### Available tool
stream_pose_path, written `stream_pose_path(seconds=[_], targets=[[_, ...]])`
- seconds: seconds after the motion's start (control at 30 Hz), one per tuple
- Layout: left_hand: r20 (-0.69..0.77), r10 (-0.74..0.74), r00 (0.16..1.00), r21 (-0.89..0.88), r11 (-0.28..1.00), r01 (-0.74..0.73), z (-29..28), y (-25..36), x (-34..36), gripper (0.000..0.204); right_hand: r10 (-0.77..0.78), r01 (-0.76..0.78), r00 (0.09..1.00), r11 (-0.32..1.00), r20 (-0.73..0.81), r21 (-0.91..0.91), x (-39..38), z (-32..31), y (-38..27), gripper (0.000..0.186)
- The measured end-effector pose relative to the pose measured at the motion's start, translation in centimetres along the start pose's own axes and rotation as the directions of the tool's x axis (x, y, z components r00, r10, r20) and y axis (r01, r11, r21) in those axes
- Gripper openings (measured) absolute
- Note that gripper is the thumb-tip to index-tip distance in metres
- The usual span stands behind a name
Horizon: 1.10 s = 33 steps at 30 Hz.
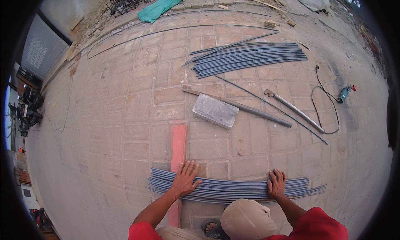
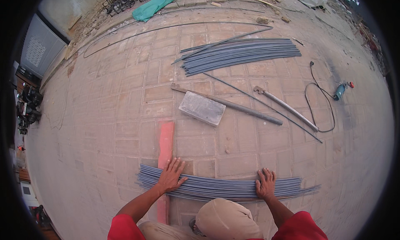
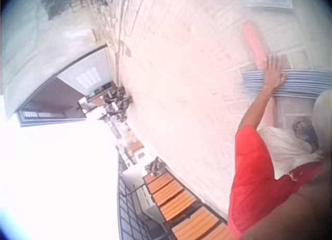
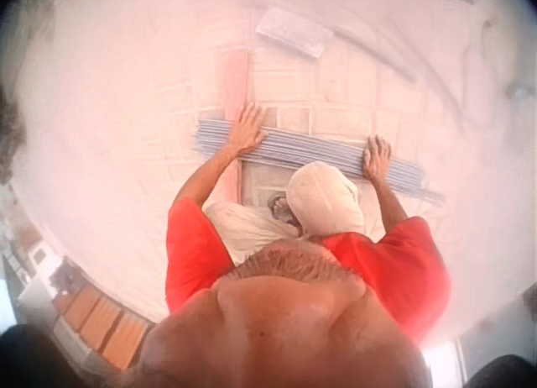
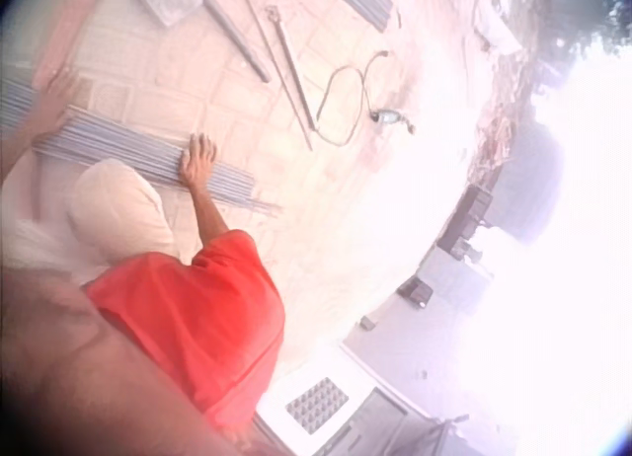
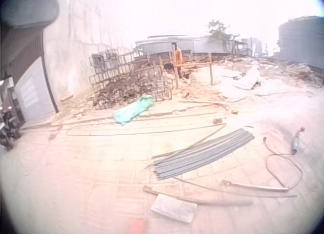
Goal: The person bends metal rods by hand using a metal pipe as a lever against a fixed support on the ground.
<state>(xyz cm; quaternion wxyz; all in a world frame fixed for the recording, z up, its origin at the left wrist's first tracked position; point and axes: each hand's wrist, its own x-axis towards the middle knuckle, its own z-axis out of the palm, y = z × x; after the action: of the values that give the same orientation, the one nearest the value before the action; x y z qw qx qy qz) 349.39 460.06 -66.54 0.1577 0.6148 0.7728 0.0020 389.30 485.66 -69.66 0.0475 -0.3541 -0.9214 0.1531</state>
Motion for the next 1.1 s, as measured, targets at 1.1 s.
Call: stream_pose_path(seconds=[1.1], targets=[[0.009,0.077,0.997,-0.033,0.997,-0.076,0.7,-1.9,-2.6,0.071,0.318,-0.175,0.81,0.933,0.493,-0.315,6.9,-27.3,-1.6,0.048]])
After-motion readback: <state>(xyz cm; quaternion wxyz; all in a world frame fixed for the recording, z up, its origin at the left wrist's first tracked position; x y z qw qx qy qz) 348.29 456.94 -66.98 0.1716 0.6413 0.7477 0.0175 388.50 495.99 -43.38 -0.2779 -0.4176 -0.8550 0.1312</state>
